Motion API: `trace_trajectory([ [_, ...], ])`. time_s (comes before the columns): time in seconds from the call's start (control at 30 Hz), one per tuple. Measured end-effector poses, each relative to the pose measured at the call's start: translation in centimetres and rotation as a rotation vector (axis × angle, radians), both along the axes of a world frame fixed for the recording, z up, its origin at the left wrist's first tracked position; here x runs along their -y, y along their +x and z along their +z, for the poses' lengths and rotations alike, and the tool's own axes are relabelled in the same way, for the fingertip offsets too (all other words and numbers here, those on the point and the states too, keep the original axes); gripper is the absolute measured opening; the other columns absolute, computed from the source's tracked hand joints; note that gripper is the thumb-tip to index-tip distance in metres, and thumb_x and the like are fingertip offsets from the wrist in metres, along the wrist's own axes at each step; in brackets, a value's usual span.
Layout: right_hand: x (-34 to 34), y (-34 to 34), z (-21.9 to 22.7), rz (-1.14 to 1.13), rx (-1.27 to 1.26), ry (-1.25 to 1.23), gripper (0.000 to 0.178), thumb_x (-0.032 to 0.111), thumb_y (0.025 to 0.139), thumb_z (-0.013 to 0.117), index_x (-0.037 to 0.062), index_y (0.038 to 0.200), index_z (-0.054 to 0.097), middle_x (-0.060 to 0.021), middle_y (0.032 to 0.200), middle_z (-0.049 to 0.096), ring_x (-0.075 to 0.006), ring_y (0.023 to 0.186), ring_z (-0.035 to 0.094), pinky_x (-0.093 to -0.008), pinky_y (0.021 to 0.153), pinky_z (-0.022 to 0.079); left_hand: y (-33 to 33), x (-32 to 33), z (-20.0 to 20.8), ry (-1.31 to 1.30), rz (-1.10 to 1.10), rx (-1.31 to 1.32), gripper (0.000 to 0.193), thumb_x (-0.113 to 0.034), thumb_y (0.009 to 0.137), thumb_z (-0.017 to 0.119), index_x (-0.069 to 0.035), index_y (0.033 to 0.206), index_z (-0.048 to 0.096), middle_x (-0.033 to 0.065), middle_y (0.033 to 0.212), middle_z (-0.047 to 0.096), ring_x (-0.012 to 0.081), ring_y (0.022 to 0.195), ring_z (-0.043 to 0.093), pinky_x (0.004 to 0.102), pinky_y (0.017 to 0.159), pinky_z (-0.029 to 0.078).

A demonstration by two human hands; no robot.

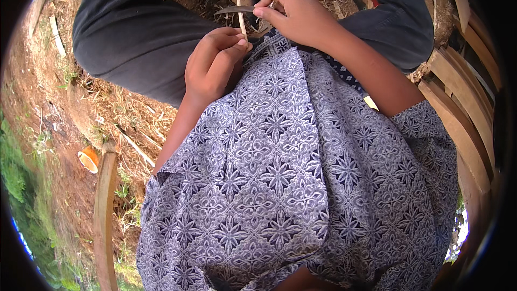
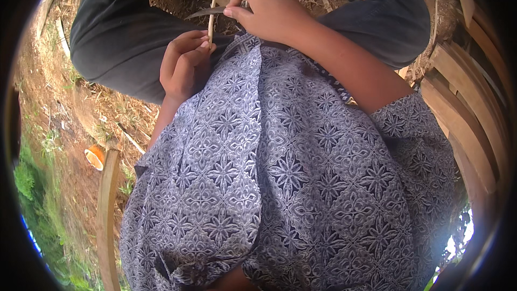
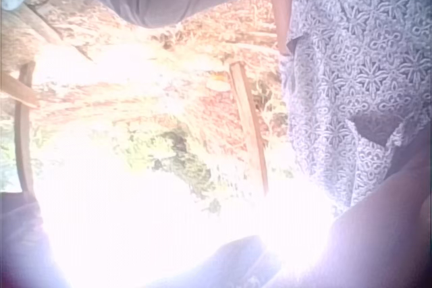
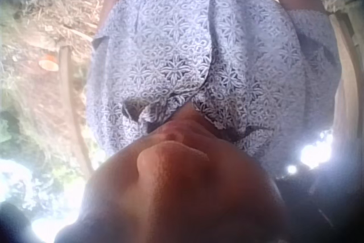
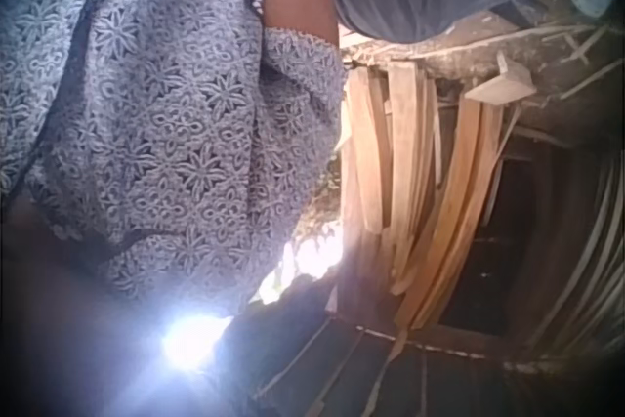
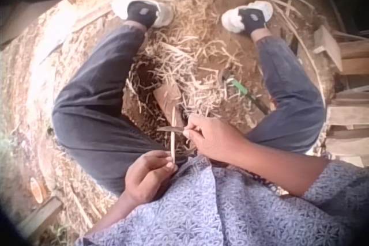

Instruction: The person sits on the ground and uses a curved knife to shave and shape a thin wooden stick. They hold the stick with one hand and carefully scrape the surface with the knife, creating wood shavings that accumulate on the ground.

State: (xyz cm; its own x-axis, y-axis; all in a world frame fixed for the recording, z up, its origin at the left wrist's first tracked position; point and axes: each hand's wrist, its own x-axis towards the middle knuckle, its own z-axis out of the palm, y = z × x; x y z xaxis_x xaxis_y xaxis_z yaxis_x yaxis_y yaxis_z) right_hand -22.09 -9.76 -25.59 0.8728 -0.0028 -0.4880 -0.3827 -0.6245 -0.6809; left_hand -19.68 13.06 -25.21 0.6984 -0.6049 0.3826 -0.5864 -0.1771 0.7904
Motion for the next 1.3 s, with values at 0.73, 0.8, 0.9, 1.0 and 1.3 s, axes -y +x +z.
trace_trajectory([
  [0.73,-0.4,-0.8,4.5,0.016,-0.091,0.115,0.022,0.035,0.098,0.066,0.013,0.1,0.07,-0.004,0.069,0.066,-0.017,0.061,0.063,-0.0369,0.06,0.047,0.3,-0.3,0.0,0.017,-0.029,0.043,0.027,0.001,0.075,0.08,0.0,0.1,0.069,0.0147,0.094,0.069,0.0288,0.089,0.073,0.0356,0.07,0.061],
  [0.8,-0.5,-0.8,3.2,0.004,-0.081,0.095,0.022,0.033,0.099,0.066,0.0119,0.101,0.069,-0.0036,0.069,0.063,-0.0156,0.062,0.059,-0.0359,0.06,0.045,0.2,-0.2,-0.2,0.029,-0.022,0.044,0.027,0.001,0.076,0.079,0.001,0.101,0.069,0.0156,0.095,0.069,0.029,0.09,0.073,0.0352,0.071,0.061],
  [0.9,-0.2,-0.8,-0.7,-0.032,-0.03,0.035,0.024,0.034,0.1,0.065,0.0097,0.103,0.066,-0.0028,0.068,0.058,-0.0131,0.06,0.051,-0.0335,0.059,0.041,0.1,-0.4,-0.4,0.032,-0.018,0.037,0.026,0.001,0.076,0.079,0.001,0.1,0.069,0.0162,0.097,0.07,0.0291,0.09,0.073,0.0348,0.071,0.061],
  [1.0,2.1,-2.0,-6.0,-0.131,0.01,-0.097,0.027,0.037,0.101,0.064,0.0105,0.103,0.066,-0.0026,0.065,0.055,-0.0133,0.059,0.05,-0.0335,0.058,0.041,0.0,-0.1,0.2,0.03,-0.005,0.015,0.024,0.0,0.077,0.078,0.001,0.099,0.069,0.0165,0.097,0.07,0.0286,0.09,0.073,0.0346,0.071,0.061],
  [1.3,0.3,-2.3,5.1,-0.104,-0.104,0.268,0.023,0.033,0.099,0.067,0.0103,0.099,0.067,-0.0018,0.064,0.059,-0.0138,0.059,0.056,-0.0352,0.058,0.043,0.3,-0.4,0.1,0.023,-0.022,0.056,0.025,-0.001,0.077,0.077,0.001,0.101,0.071,0.0135,0.094,0.07,0.0268,0.085,0.073,0.0334,0.068,0.06],
])
